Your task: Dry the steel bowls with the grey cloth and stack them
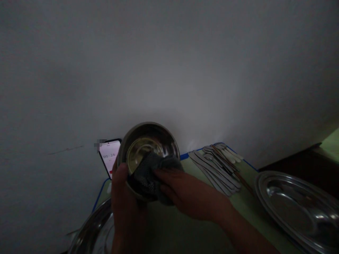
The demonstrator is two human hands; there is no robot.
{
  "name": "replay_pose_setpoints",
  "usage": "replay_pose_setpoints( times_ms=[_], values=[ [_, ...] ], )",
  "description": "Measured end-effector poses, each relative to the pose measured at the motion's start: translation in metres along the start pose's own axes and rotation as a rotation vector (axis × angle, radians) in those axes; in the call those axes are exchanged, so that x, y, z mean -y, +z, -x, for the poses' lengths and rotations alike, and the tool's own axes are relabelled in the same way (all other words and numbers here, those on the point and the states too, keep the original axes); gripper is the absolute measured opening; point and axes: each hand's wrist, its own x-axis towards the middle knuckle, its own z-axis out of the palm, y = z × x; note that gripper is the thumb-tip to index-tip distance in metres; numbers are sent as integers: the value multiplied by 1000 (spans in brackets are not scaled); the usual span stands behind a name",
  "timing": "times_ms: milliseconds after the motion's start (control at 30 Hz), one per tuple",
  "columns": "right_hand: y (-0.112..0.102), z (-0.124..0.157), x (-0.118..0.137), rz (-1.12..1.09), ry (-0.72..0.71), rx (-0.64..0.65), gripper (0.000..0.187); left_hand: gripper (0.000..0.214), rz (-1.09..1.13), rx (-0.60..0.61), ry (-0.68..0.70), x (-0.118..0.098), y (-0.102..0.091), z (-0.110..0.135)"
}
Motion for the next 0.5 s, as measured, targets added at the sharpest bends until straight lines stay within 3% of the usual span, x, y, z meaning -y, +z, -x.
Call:
replay_pose_setpoints(
  times_ms=[100, 200, 333, 500],
  values=[
    [8, -3, -17, 217, 122, -171, 54, 47, 50, 9, -69, 2, 5, 7],
    [8, -7, -28, 290, 137, -277, 58, 53, 34, 85, -112, 6, 9, 14],
    [-1, -8, -26, 212, 104, -297, 59, 49, 61, 115, -172, 9, 12, 17],
    [-4, -6, -16, 145, 92, -295, 63, 29, 66, 28, -202, 10, 14, 12]
  ],
)
